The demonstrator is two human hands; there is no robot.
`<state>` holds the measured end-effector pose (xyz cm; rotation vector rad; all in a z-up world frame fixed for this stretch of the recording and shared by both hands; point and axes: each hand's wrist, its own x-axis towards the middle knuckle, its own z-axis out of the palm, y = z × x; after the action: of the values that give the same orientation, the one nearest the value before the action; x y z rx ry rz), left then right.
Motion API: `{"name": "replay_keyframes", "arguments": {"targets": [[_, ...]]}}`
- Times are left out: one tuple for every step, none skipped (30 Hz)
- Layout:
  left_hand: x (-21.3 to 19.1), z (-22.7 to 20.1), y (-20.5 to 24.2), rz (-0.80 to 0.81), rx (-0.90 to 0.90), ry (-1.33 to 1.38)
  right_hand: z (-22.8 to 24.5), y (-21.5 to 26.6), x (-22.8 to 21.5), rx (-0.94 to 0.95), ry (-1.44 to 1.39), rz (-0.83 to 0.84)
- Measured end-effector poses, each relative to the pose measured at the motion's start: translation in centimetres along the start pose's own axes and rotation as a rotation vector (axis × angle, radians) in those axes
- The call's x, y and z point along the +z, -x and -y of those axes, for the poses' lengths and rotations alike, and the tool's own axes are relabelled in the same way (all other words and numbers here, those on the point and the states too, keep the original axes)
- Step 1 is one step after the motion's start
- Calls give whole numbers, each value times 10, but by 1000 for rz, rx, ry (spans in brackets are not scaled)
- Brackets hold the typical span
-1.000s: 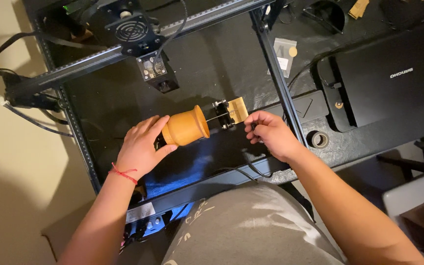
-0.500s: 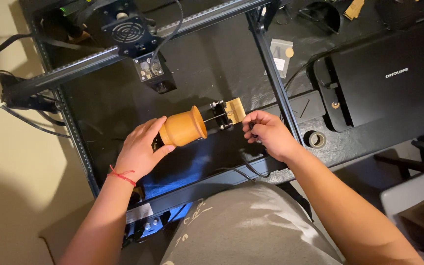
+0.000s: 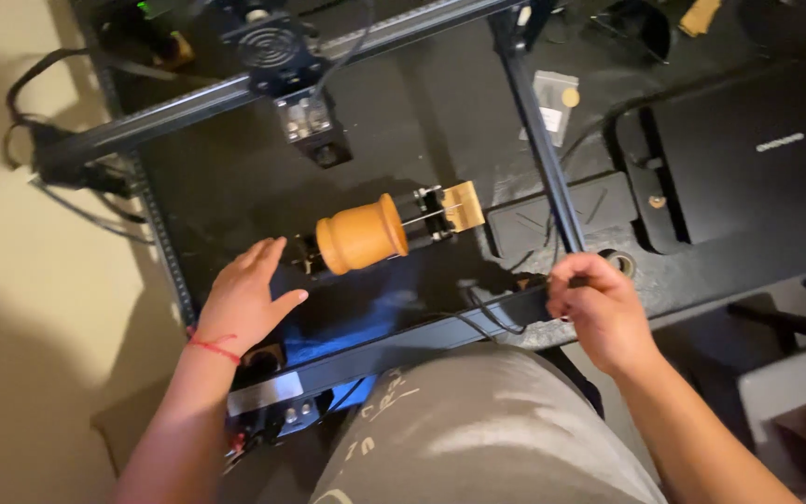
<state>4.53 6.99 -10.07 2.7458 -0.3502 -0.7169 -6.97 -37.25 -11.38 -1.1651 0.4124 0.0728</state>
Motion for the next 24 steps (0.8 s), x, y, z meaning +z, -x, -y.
{"name": "replay_keyframes", "arguments": {"targets": [[9, 11, 1, -13, 29, -89, -6, 2, -9, -32, 83, -22], [14, 15, 0, -18, 16, -90, -5, 4, -8, -29, 81, -10], [20, 18, 0, -45, 40, -139, -3, 5, -8, -51, 171, -13], [26, 21, -3, -72, 67, -187, -2, 7, -8, -75, 263, -18], [29, 23, -4, -77, 58, -188, 2, 6, -1, -75, 262, -8], [33, 24, -6, -113, 72, -212, 6, 7, 5, -84, 304, -12], [36, 24, -9, -149, 86, -237, 11, 7, 12, -93, 345, -16], [37, 24, -10, -153, 81, -235, 15, 9, 17, -94, 347, -10], [37, 23, -12, -153, 81, -269, 19, 9, 23, -99, 375, -5], [38, 23, -14, -152, 81, -303, 23, 11, 29, -103, 404, -1], [39, 22, -15, -154, 77, -302, 21, 11, 29, -103, 405, 4], [41, 22, -16, -150, 61, -311, 19, 11, 28, -110, 410, 12], [42, 22, -18, -145, 46, -320, 16, 11, 27, -117, 414, 19], [44, 23, -19, -145, 45, -319, 14, 12, 27, -116, 416, 21], [46, 24, -21, -128, 25, -317, 12, 13, 27, -108, 423, 25], [48, 25, -24, -111, 7, -314, 10, 14, 26, -100, 431, 27], [41, 19, -21, -112, 8, -313, 8, 16, 26, -101, 433, 26], [34, 13, -19, -87, 2, -257, 6, 17, 26, -94, 429, 27], [27, 8, -17, -61, -5, -202, 5, 18, 27, -88, 425, 28], [29, 9, -18, -60, -3, -201, 4, 19, 26, -87, 426, 26], [30, 11, -20, -76, 6, -185, 4, 20, 26, -86, 439, 23], [32, 13, -22, -93, 14, -169, 3, 21, 25, -86, 453, 21], [34, 13, -24, -91, 15, -168, 4, 21, 25, -84, 453, 19], [35, 15, -26, -87, 2, -164, 4, 21, 26, -80, 462, 18]]}}
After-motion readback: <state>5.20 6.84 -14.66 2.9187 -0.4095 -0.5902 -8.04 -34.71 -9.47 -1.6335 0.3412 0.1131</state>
